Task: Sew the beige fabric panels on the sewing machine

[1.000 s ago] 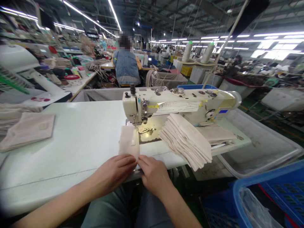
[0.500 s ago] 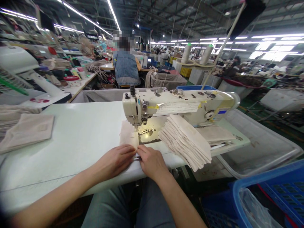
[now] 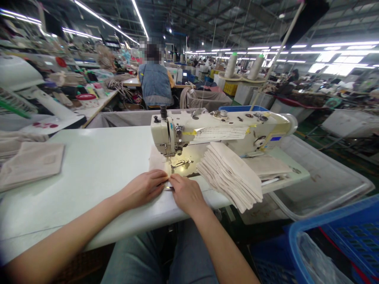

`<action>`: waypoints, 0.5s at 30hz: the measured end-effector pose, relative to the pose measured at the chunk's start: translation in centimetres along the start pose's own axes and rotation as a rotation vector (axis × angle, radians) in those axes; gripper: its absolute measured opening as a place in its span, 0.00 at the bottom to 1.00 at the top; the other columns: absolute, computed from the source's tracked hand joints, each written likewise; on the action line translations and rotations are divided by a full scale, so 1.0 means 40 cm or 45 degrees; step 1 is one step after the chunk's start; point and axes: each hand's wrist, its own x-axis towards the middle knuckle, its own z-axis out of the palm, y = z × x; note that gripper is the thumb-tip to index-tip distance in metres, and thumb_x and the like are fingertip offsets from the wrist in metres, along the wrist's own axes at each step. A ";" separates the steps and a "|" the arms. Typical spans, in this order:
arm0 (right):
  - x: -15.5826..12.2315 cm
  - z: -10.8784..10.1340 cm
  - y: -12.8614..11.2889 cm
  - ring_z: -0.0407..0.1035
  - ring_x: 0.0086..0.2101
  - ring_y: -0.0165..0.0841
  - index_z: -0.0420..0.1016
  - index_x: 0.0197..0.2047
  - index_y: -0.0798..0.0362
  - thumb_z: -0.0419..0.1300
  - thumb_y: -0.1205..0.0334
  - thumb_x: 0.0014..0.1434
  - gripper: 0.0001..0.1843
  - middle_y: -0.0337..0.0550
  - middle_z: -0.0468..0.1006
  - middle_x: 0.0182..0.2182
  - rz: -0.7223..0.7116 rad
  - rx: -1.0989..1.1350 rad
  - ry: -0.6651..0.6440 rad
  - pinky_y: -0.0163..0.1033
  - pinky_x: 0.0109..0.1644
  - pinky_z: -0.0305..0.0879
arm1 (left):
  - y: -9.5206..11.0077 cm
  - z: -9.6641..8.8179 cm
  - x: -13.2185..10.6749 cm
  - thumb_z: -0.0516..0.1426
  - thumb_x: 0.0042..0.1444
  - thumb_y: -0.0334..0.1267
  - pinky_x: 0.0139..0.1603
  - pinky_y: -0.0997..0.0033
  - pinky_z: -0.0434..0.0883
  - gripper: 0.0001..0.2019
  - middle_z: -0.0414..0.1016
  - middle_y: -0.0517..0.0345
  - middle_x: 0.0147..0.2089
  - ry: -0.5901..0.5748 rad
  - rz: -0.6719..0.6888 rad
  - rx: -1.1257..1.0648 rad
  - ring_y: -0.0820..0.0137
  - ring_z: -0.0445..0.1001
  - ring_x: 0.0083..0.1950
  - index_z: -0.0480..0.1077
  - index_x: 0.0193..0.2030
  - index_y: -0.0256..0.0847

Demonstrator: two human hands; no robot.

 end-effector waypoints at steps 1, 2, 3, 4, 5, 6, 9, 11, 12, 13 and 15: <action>-0.001 -0.001 0.000 0.71 0.54 0.37 0.71 0.62 0.51 0.54 0.73 0.62 0.26 0.45 0.73 0.60 0.002 0.000 -0.001 0.43 0.56 0.69 | -0.006 0.001 0.003 0.52 0.65 0.33 0.49 0.65 0.75 0.10 0.75 0.50 0.41 -0.008 -0.002 -0.002 0.64 0.75 0.45 0.75 0.44 0.38; -0.003 -0.001 0.000 0.71 0.54 0.37 0.71 0.62 0.51 0.54 0.73 0.62 0.25 0.44 0.73 0.60 0.007 0.000 0.000 0.43 0.56 0.69 | -0.012 0.001 0.006 0.52 0.65 0.34 0.49 0.64 0.75 0.10 0.75 0.49 0.41 -0.019 -0.004 -0.002 0.64 0.75 0.45 0.75 0.44 0.38; -0.006 -0.002 0.000 0.71 0.54 0.38 0.71 0.61 0.51 0.55 0.73 0.62 0.25 0.44 0.73 0.60 0.012 -0.001 0.000 0.43 0.55 0.69 | -0.018 0.002 0.009 0.52 0.65 0.34 0.49 0.63 0.75 0.11 0.76 0.48 0.42 -0.024 -0.008 0.001 0.63 0.75 0.45 0.75 0.44 0.37; -0.008 -0.003 0.000 0.71 0.54 0.38 0.71 0.61 0.51 0.54 0.73 0.62 0.25 0.43 0.73 0.60 0.019 -0.002 0.002 0.43 0.55 0.70 | -0.023 0.002 0.012 0.52 0.65 0.34 0.49 0.63 0.75 0.11 0.76 0.48 0.42 -0.024 -0.013 0.007 0.63 0.75 0.46 0.76 0.43 0.37; -0.011 -0.003 0.000 0.72 0.53 0.38 0.72 0.60 0.50 0.54 0.73 0.62 0.24 0.42 0.73 0.60 0.027 -0.004 0.005 0.43 0.54 0.70 | -0.029 0.002 0.016 0.51 0.66 0.34 0.49 0.63 0.74 0.11 0.76 0.48 0.42 -0.027 -0.017 0.014 0.62 0.75 0.46 0.76 0.42 0.37; -0.014 -0.004 0.000 0.72 0.53 0.37 0.72 0.60 0.50 0.54 0.73 0.62 0.24 0.42 0.74 0.60 0.036 -0.008 0.009 0.42 0.54 0.70 | -0.034 0.002 0.019 0.51 0.66 0.34 0.48 0.63 0.74 0.11 0.76 0.47 0.42 -0.031 -0.020 0.021 0.62 0.76 0.46 0.76 0.41 0.37; -0.022 -0.005 0.003 0.73 0.52 0.37 0.73 0.59 0.50 0.53 0.73 0.62 0.24 0.41 0.74 0.60 0.048 -0.013 0.017 0.41 0.52 0.69 | -0.047 0.002 0.030 0.51 0.67 0.34 0.48 0.63 0.74 0.12 0.76 0.47 0.41 -0.036 -0.035 0.025 0.62 0.76 0.45 0.76 0.40 0.36; -0.025 -0.005 0.004 0.73 0.51 0.37 0.72 0.59 0.50 0.53 0.73 0.62 0.24 0.40 0.74 0.60 0.049 -0.011 0.021 0.41 0.52 0.69 | -0.056 0.003 0.036 0.51 0.66 0.34 0.48 0.63 0.74 0.11 0.76 0.47 0.41 -0.023 -0.046 0.015 0.63 0.76 0.45 0.76 0.41 0.37; -0.026 -0.006 0.005 0.73 0.51 0.37 0.73 0.58 0.50 0.53 0.73 0.62 0.24 0.40 0.74 0.60 0.050 -0.011 0.021 0.41 0.51 0.69 | -0.061 0.003 0.040 0.52 0.65 0.34 0.49 0.63 0.74 0.11 0.76 0.47 0.42 -0.016 -0.054 0.012 0.62 0.76 0.45 0.76 0.42 0.37; -0.027 -0.006 0.005 0.73 0.51 0.37 0.73 0.58 0.49 0.53 0.73 0.61 0.24 0.40 0.74 0.60 0.052 -0.011 0.020 0.41 0.51 0.70 | -0.066 0.003 0.043 0.52 0.65 0.33 0.49 0.63 0.74 0.11 0.76 0.47 0.42 -0.012 -0.062 0.010 0.62 0.76 0.46 0.76 0.42 0.37; -0.028 -0.006 0.006 0.73 0.50 0.37 0.73 0.57 0.49 0.52 0.74 0.61 0.23 0.40 0.74 0.60 0.055 -0.012 0.020 0.41 0.51 0.70 | -0.076 0.002 0.049 0.52 0.64 0.33 0.51 0.62 0.74 0.11 0.77 0.47 0.43 -0.013 -0.075 0.008 0.62 0.76 0.47 0.76 0.42 0.37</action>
